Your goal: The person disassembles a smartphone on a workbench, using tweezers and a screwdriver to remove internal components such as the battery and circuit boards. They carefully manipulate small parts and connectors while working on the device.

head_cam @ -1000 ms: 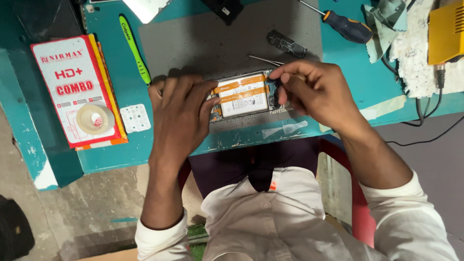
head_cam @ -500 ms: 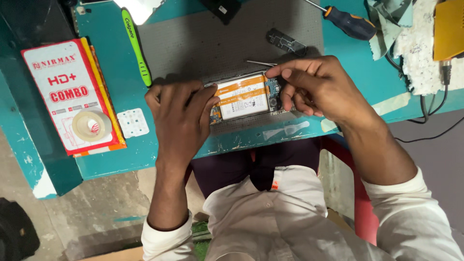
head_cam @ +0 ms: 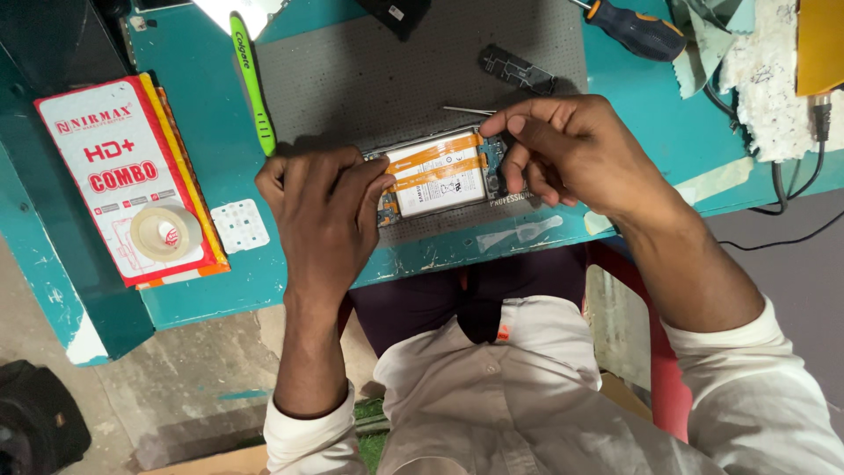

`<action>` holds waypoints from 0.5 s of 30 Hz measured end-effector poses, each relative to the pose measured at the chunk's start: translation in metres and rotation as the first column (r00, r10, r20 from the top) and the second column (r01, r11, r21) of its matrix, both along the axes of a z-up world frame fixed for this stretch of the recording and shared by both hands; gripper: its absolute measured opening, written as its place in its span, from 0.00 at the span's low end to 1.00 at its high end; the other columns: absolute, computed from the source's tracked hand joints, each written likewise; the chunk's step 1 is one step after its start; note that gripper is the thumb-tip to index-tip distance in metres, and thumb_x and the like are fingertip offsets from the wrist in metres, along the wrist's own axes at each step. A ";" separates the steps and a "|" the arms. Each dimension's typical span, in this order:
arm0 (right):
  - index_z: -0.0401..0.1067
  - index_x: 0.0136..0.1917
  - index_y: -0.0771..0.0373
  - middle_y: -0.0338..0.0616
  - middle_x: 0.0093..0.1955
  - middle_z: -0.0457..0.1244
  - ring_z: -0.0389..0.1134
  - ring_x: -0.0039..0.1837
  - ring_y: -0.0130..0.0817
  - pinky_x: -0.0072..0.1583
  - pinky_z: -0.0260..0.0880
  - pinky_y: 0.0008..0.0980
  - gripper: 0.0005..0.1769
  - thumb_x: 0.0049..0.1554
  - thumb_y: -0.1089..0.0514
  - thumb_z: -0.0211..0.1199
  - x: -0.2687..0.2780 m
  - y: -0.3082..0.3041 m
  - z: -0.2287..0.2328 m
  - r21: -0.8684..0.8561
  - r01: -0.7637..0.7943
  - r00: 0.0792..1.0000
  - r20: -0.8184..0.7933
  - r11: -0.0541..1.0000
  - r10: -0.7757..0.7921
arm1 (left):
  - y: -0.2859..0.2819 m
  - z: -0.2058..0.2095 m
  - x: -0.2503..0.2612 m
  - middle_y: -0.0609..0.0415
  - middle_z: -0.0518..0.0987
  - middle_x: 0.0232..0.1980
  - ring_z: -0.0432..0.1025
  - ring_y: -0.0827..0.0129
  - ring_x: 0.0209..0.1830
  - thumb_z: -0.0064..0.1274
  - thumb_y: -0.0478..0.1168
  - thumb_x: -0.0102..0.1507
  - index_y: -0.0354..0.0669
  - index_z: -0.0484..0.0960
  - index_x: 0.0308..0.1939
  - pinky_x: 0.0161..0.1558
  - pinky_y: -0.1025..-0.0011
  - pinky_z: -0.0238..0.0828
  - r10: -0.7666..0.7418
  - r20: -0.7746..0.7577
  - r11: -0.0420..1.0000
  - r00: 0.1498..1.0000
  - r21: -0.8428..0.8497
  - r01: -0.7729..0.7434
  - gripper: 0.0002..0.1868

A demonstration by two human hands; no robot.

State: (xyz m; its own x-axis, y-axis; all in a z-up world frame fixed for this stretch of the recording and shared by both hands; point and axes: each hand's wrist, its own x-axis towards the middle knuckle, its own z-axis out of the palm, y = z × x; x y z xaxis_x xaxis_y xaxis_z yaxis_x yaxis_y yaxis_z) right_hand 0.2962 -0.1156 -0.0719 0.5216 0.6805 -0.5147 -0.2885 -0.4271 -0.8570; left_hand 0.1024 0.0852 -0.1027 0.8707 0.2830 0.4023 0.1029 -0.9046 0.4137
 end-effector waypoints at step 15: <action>0.74 0.58 0.67 0.43 0.33 0.68 0.60 0.26 0.20 0.27 0.57 0.20 0.15 0.69 0.59 0.48 -0.001 -0.001 -0.003 -0.005 -0.020 0.999 0.025 1.000 0.021 | 0.000 0.001 0.000 0.60 0.79 0.49 0.69 0.67 0.51 0.66 0.40 0.68 0.48 0.86 0.45 0.61 0.59 0.52 -0.006 0.006 1.000 1.000 0.003 0.006 0.05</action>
State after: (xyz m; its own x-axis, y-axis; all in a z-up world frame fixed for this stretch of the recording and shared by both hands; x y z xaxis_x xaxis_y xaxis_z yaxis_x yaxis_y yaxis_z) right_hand 0.2953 -0.1166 -0.0749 0.5201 0.6889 -0.5048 -0.2584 -0.4365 -0.8618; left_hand 0.1023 0.0849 -0.1022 0.8698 0.2770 0.4083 0.0953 -0.9063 0.4117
